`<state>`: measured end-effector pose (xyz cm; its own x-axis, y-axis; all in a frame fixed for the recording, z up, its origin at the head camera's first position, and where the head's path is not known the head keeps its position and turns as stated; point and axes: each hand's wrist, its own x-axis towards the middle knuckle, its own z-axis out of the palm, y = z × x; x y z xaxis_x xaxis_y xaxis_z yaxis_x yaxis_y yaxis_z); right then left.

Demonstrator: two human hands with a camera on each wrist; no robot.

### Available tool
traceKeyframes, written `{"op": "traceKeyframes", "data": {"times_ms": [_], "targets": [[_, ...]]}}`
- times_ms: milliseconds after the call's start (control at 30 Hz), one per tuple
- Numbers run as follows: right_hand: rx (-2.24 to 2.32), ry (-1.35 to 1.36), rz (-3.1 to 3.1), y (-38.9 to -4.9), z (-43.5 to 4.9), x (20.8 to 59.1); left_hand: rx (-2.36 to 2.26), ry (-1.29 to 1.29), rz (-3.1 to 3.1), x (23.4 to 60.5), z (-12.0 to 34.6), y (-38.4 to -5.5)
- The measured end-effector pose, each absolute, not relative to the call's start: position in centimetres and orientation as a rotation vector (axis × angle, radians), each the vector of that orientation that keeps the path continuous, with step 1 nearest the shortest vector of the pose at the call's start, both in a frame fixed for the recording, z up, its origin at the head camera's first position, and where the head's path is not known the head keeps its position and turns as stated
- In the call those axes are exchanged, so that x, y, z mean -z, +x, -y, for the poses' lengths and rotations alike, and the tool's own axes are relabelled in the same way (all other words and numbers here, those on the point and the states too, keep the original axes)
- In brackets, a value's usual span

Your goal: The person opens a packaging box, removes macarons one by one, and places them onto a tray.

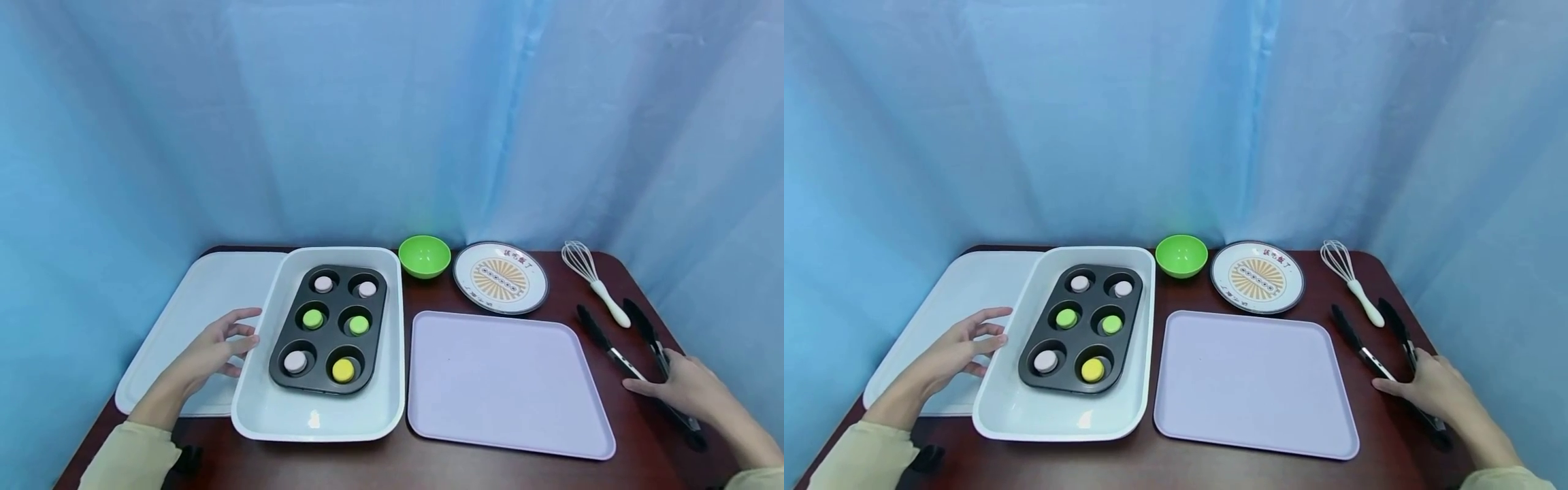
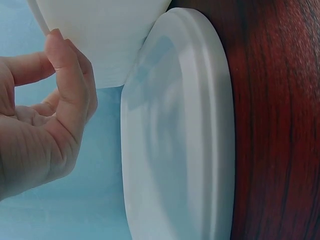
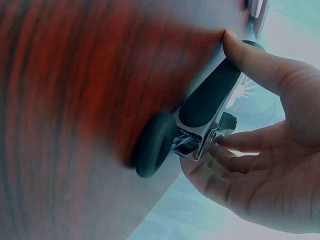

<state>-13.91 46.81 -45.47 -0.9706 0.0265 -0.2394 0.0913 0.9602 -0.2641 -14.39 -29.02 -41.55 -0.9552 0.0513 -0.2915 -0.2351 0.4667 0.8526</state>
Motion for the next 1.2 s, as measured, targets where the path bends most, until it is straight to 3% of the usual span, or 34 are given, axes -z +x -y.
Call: {"op": "traceKeyframes", "data": {"times_ms": [433, 800, 1200], "targets": [[0.439, 0.135, -2.985, -13.2, -46.8, 44.5, -1.501, -0.126, -2.434, 41.5, 29.1, -14.3], [0.529, 0.223, -3.070, -12.0, -44.8, 40.2, -1.514, -0.124, -2.423, 41.6, 29.3, -14.3], [0.791, -0.077, -3.103, -12.5, -38.5, 36.0, -1.537, -0.109, -2.399, 41.6, 29.4, -14.5]]}}
